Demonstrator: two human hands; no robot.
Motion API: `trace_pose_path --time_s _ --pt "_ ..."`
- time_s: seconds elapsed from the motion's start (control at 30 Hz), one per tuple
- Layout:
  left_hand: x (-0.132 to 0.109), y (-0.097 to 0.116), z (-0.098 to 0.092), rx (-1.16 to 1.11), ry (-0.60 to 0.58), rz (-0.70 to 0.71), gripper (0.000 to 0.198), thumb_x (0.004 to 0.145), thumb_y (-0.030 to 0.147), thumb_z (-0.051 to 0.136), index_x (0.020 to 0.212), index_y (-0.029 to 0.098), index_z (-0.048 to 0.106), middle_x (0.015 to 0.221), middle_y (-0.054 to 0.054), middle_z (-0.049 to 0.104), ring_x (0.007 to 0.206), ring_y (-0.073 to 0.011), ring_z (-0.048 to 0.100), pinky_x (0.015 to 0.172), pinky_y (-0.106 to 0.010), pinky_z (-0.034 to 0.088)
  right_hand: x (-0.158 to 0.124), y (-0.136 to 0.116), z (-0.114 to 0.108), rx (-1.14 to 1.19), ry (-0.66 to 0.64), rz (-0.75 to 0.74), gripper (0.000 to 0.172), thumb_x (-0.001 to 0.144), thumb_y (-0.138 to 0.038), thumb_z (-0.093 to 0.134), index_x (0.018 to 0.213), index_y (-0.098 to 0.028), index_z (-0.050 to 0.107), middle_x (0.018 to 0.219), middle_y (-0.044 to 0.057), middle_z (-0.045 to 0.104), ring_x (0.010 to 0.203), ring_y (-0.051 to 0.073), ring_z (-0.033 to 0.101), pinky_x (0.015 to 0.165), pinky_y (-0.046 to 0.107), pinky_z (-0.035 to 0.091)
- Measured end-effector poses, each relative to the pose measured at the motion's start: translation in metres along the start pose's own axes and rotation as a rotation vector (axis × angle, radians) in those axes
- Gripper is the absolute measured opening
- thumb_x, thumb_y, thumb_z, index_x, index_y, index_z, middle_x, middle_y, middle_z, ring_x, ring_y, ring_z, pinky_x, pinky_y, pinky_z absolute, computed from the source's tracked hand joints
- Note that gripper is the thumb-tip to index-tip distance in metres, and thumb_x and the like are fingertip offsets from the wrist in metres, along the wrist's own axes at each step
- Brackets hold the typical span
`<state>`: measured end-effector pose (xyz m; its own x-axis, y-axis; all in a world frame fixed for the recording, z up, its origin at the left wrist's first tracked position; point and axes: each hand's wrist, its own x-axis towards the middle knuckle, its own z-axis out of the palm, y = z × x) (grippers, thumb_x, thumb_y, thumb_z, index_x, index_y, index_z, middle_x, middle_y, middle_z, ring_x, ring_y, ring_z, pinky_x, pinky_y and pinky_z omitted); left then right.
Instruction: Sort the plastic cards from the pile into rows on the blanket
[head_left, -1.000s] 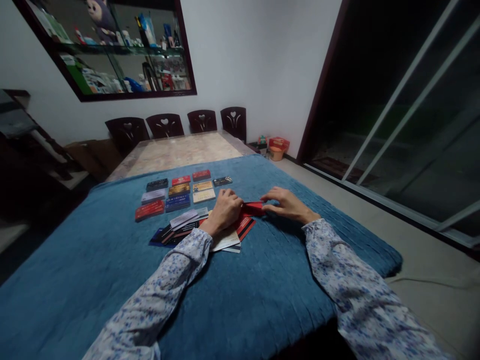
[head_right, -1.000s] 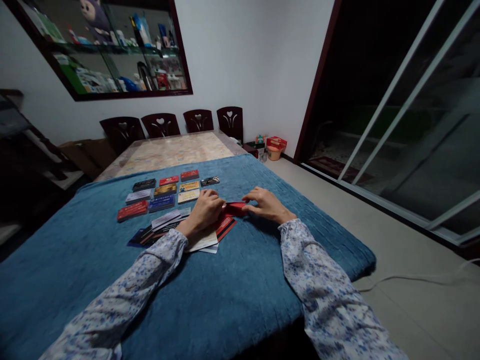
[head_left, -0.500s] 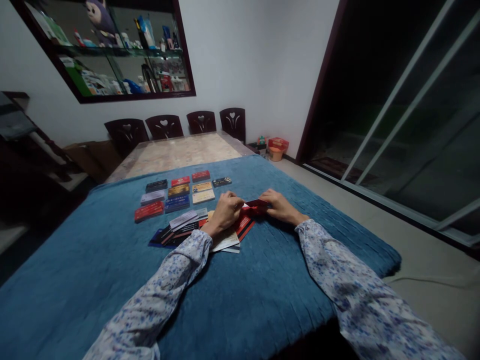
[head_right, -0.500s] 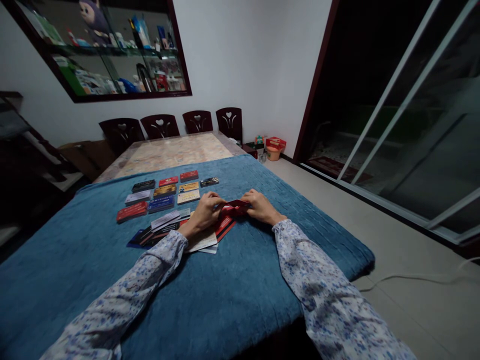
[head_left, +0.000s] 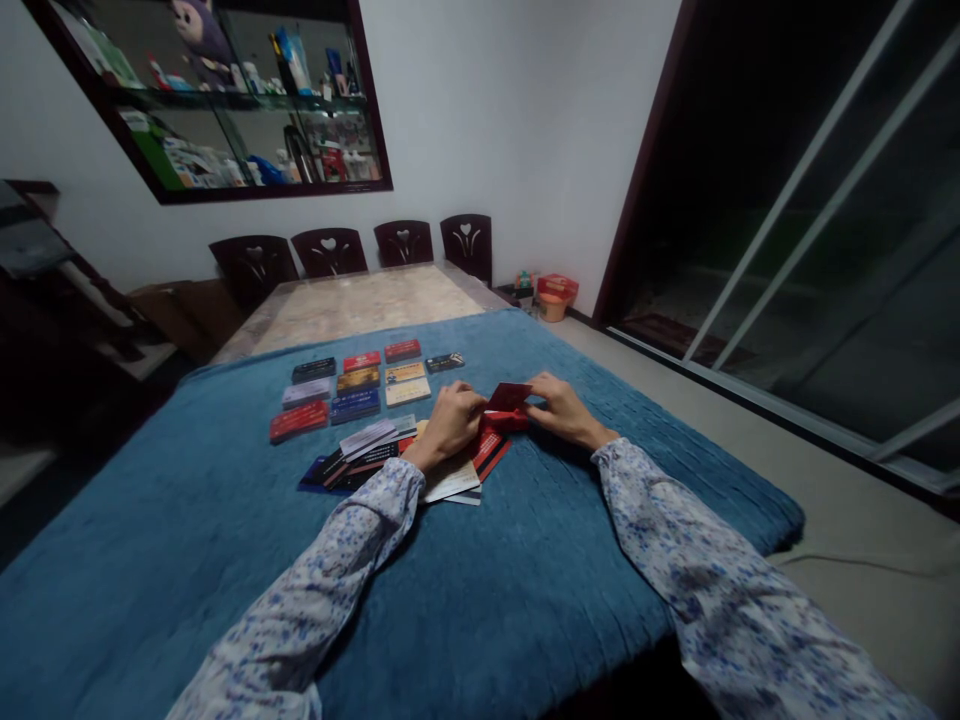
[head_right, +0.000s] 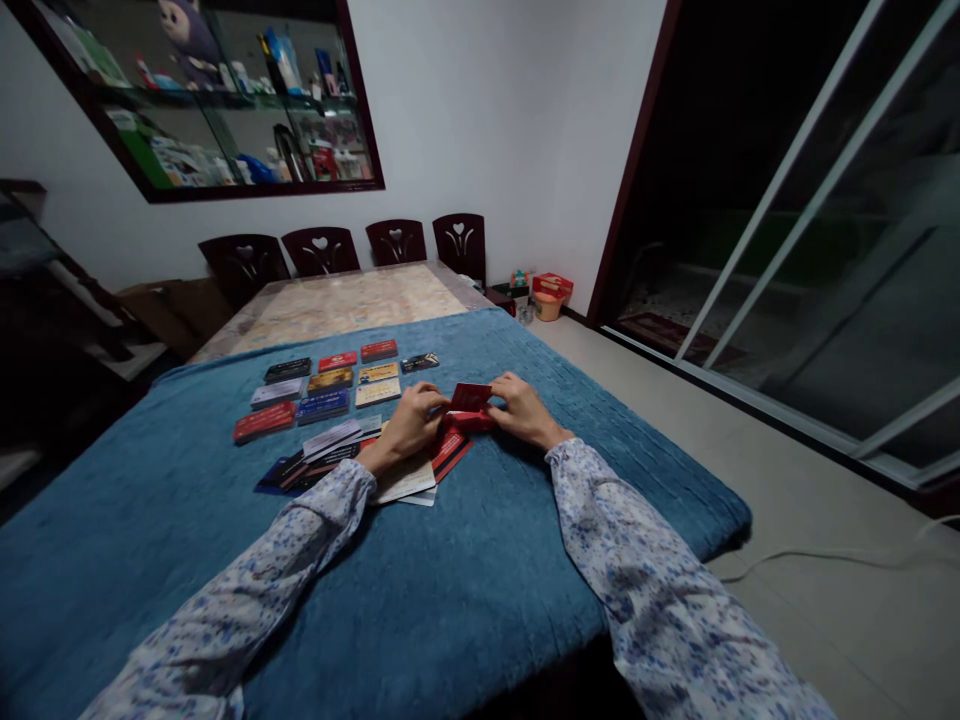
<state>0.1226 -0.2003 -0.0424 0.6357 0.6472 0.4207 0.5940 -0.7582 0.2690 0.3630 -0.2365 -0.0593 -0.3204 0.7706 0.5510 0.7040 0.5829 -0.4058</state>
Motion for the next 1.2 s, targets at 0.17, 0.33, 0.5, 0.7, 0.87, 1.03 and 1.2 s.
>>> trace_pose_path --time_s 0.17,0.33,0.5,0.7,0.87,1.03,1.2 --pt "0.002 -0.004 -0.002 0.007 0.075 -0.02 0.023 0.089 0.013 0.058 0.097 0.019 0.078 0.095 -0.009 0.072 0.097 -0.0232 0.061 0.088 -0.04 0.05 -0.001 0.002 0.001 -0.066 0.041 0.037 0.022 0.089 -0.02 0.057 0.105 -0.018 0.071 0.091 0.009 0.068 0.084 0.022 0.06 0.079 0.034 0.048" --pt "0.004 -0.009 -0.002 -0.014 0.255 -0.042 0.024 0.091 0.012 0.055 0.1 0.019 0.076 0.091 -0.008 0.073 0.096 -0.0238 0.061 0.088 -0.041 0.05 0.0 -0.004 -0.002 -0.204 0.072 0.032 0.016 0.096 -0.025 0.052 0.1 -0.02 0.067 0.089 0.008 0.068 0.082 0.021 0.06 0.08 0.033 0.045" --pt "0.003 -0.005 -0.004 -0.007 0.294 -0.048 0.025 0.092 0.011 0.053 0.106 0.019 0.072 0.094 -0.007 0.074 0.098 -0.0233 0.062 0.091 -0.04 0.049 0.002 -0.008 -0.004 -0.233 0.097 0.007 0.019 0.099 -0.024 0.049 0.102 -0.019 0.067 0.093 0.011 0.072 0.089 0.024 0.061 0.082 0.036 0.042" --pt "0.002 0.002 -0.003 -0.022 0.233 0.001 0.033 0.09 0.008 0.052 0.119 0.018 0.066 0.1 -0.007 0.074 0.104 -0.0229 0.061 0.095 -0.038 0.048 0.001 -0.005 -0.005 -0.297 0.07 -0.007 0.023 0.102 -0.026 0.048 0.102 -0.02 0.07 0.096 0.011 0.075 0.092 0.025 0.059 0.081 0.037 0.038" --pt "-0.001 0.007 -0.001 -0.056 0.106 0.007 0.041 0.086 0.009 0.054 0.125 0.02 0.063 0.107 -0.008 0.073 0.107 -0.0252 0.06 0.095 -0.041 0.047 0.001 -0.005 -0.005 -0.345 0.042 -0.037 0.024 0.102 -0.026 0.048 0.102 -0.022 0.072 0.093 0.01 0.073 0.092 0.025 0.056 0.078 0.036 0.037" --pt "-0.002 0.013 0.0 0.065 -0.017 0.0 0.041 0.086 0.005 0.051 0.123 0.019 0.061 0.112 -0.009 0.072 0.106 -0.0264 0.059 0.091 -0.041 0.045 0.002 -0.006 0.0 -0.329 0.047 -0.027 0.021 0.101 -0.024 0.05 0.101 -0.021 0.071 0.093 0.01 0.073 0.093 0.025 0.056 0.078 0.036 0.037" --pt "-0.003 0.015 0.003 0.145 -0.033 -0.004 0.035 0.088 0.005 0.048 0.118 0.019 0.061 0.107 -0.009 0.071 0.103 -0.0262 0.058 0.088 -0.04 0.043 0.002 -0.005 0.008 -0.31 0.061 -0.003 0.02 0.1 -0.023 0.05 0.101 -0.021 0.07 0.094 0.01 0.073 0.092 0.025 0.056 0.078 0.037 0.039"
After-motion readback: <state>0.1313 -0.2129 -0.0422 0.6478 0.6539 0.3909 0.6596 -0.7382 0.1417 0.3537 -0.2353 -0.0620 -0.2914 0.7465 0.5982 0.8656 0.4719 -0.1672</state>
